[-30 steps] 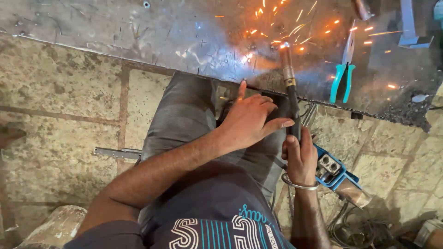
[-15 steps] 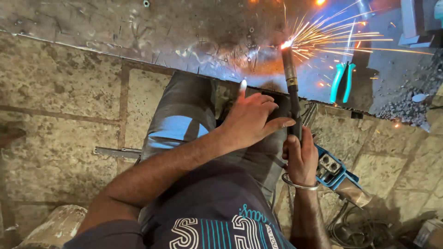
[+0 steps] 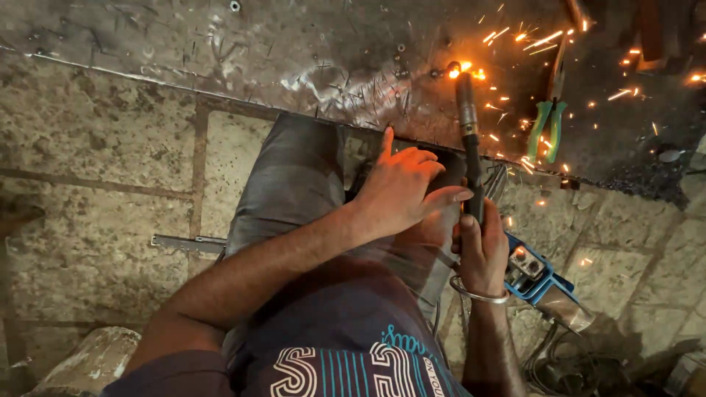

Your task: The person welds small metal pieces onto a larger metal sheet using a welding torch. They use pliers to pick up and position the pieces, then weld them in place, repeating the process several times.

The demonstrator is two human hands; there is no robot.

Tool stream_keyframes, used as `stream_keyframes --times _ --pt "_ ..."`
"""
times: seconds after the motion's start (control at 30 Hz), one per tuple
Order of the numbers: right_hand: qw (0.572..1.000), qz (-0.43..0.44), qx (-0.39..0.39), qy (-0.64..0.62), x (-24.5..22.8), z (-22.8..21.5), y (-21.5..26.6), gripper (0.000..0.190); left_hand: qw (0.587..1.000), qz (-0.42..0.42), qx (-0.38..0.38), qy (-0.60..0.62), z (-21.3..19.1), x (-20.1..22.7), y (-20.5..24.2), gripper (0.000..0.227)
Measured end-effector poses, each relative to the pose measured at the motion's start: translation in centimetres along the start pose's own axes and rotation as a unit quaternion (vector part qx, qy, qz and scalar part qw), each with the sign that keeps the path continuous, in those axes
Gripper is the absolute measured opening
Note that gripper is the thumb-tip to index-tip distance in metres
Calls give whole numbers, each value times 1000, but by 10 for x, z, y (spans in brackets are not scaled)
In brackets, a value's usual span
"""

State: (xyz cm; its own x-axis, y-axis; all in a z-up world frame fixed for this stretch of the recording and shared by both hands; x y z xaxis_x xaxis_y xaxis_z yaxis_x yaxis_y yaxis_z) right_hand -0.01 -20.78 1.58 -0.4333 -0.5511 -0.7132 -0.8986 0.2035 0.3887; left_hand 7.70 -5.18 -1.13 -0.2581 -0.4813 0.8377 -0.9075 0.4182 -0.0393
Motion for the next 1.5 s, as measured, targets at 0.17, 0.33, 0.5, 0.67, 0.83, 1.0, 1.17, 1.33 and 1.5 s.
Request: stream_keyframes --times 0.17,0.33,0.5,0.67,0.83,1.0,1.17,1.33,1.5 --pt "998 4 14 -63 16 -8 4 59 1000 -7 -16 -2 1 4 4 80" --pt "995 17 19 -96 29 -9 9 54 998 -25 -58 27 8 1 11 80" --pt "997 34 12 -66 39 -5 12 48 995 -45 -92 21 12 2 13 79" --pt "999 23 -2 -40 29 -7 8 46 995 -47 -79 24 11 8 10 79" --pt "999 34 -11 -39 21 -11 4 40 994 -67 -88 27 12 11 4 79" --pt "997 38 -22 -62 10 -10 0 35 997 -44 -49 37 12 13 2 77" --pt "998 37 -18 -52 9 -11 -2 32 996 -40 -61 50 14 17 2 76" --pt "998 44 -7 -53 5 -13 0 30 989 -51 -96 96 24 19 5 70" --pt "997 64 -17 -50 13 -12 2 29 973 -63 -112 194 18 24 8 59"
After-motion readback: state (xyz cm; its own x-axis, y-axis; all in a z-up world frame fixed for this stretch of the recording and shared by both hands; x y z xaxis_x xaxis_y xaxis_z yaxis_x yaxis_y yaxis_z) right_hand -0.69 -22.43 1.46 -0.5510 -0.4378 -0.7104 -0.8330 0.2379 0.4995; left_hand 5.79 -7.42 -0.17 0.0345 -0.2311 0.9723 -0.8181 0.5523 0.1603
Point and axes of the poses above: each hand's wrist, its own y-axis away from the middle knuckle, its own z-axis out of the palm, x = y × z, the point moved 9 cm from there along -y, towards the middle knuckle, and after that the axes turned 1 degree about x, right-handed, at the moved point
